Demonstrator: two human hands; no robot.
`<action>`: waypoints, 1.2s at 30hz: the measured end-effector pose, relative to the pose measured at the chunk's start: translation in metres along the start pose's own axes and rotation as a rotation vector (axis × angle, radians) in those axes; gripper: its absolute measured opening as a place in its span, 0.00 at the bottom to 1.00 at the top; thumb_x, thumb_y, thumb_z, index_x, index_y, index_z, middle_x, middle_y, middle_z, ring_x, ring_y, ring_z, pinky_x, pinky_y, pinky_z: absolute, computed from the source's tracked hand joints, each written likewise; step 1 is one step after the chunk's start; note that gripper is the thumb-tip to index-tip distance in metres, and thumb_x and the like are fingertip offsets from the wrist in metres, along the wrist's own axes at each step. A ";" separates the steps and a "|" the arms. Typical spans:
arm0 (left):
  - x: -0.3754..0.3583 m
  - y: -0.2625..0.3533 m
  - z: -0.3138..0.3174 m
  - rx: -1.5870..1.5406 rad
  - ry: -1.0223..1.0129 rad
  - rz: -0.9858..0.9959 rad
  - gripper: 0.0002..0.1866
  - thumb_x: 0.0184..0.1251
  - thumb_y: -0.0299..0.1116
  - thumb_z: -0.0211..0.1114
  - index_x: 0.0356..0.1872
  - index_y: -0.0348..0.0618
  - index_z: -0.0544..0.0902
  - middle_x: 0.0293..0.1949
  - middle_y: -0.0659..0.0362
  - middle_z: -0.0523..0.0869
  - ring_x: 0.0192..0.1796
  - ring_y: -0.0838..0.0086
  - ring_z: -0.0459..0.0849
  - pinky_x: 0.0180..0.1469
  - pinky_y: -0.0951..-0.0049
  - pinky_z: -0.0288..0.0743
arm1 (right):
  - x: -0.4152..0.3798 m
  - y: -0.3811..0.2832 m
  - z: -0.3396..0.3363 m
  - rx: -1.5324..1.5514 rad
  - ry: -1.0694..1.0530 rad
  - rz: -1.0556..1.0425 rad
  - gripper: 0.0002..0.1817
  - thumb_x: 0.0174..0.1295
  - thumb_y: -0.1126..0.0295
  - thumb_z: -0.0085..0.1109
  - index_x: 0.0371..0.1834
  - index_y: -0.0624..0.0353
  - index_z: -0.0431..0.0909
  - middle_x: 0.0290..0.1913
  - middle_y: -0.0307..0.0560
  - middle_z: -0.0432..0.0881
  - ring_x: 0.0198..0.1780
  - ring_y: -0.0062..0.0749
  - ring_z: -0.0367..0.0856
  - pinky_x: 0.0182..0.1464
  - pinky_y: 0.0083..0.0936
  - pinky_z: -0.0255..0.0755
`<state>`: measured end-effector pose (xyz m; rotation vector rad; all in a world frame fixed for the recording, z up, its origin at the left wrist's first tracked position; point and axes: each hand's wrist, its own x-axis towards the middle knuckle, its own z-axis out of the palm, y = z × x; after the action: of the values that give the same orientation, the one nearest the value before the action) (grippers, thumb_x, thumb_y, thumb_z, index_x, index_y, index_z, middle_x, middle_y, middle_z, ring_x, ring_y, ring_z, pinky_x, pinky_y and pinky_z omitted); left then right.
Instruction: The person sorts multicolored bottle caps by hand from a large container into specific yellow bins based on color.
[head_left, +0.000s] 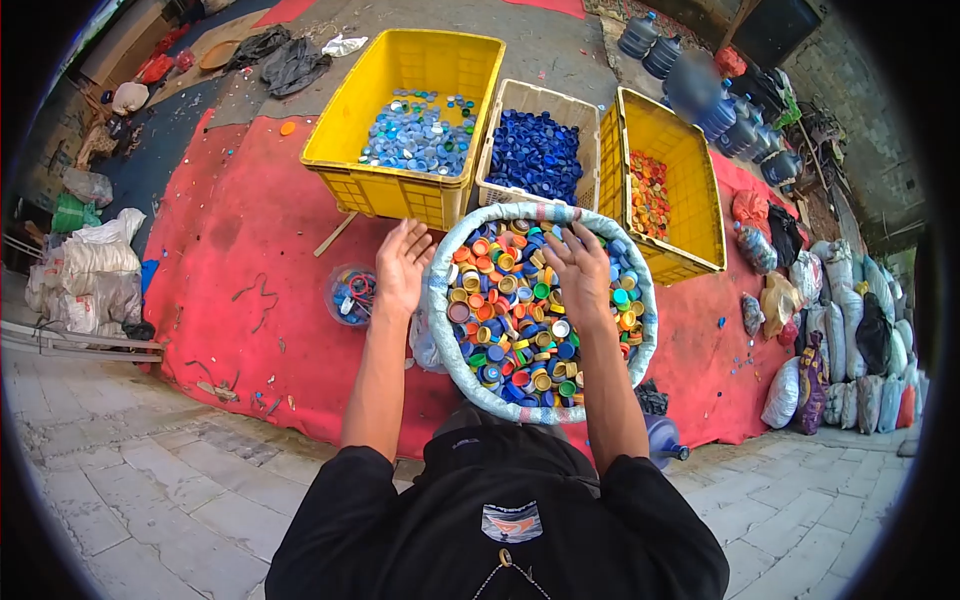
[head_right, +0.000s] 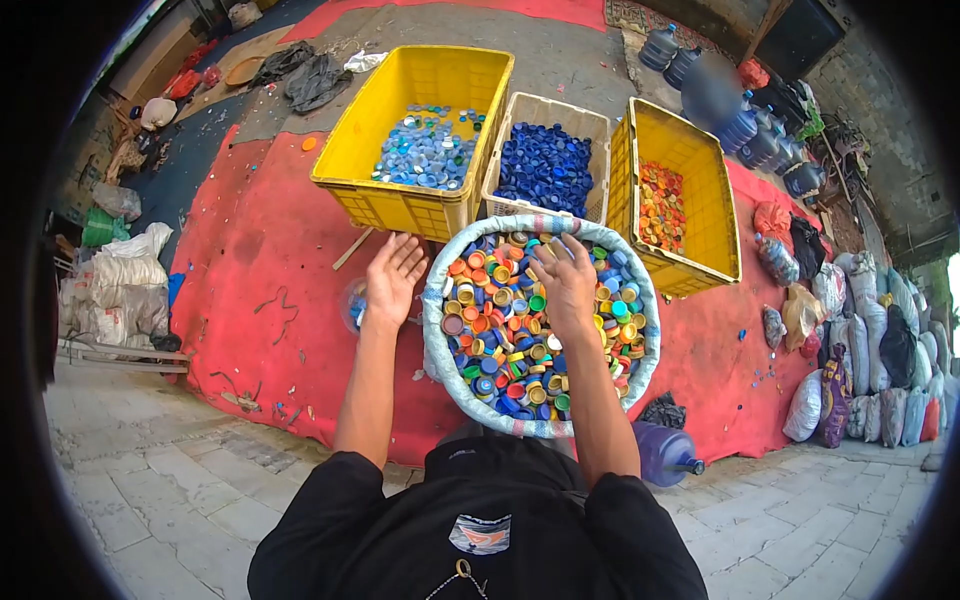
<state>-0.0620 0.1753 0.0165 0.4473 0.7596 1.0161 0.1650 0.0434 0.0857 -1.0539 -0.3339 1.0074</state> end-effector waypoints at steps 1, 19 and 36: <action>-0.017 -0.014 -0.011 0.079 0.075 0.010 0.16 0.69 0.45 0.63 0.48 0.45 0.80 0.40 0.63 0.83 0.43 0.76 0.80 0.48 0.71 0.76 | -0.011 0.007 -0.020 -0.094 0.055 0.017 0.36 0.57 0.80 0.46 0.71 0.75 0.50 0.72 0.72 0.54 0.70 0.56 0.64 0.69 0.42 0.65; -0.137 -0.101 -0.019 0.868 0.252 0.300 0.09 0.68 0.34 0.65 0.37 0.38 0.81 0.29 0.67 0.80 0.31 0.86 0.72 0.35 0.80 0.67 | -0.064 0.081 -0.076 -1.463 -0.059 -0.533 0.20 0.53 0.69 0.68 0.50 0.57 0.78 0.36 0.41 0.85 0.45 0.40 0.75 0.50 0.40 0.61; -0.133 -0.124 -0.005 0.998 0.258 0.469 0.10 0.61 0.32 0.68 0.39 0.37 0.83 0.33 0.57 0.87 0.29 0.76 0.79 0.35 0.73 0.74 | -0.049 0.092 -0.068 -1.270 -0.081 -0.366 0.19 0.58 0.67 0.64 0.53 0.60 0.77 0.35 0.46 0.87 0.45 0.38 0.82 0.49 0.43 0.66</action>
<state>-0.0342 0.0000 -0.0209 1.4205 1.4293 1.0797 0.1357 -0.0241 -0.0149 -1.9706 -1.2805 0.4244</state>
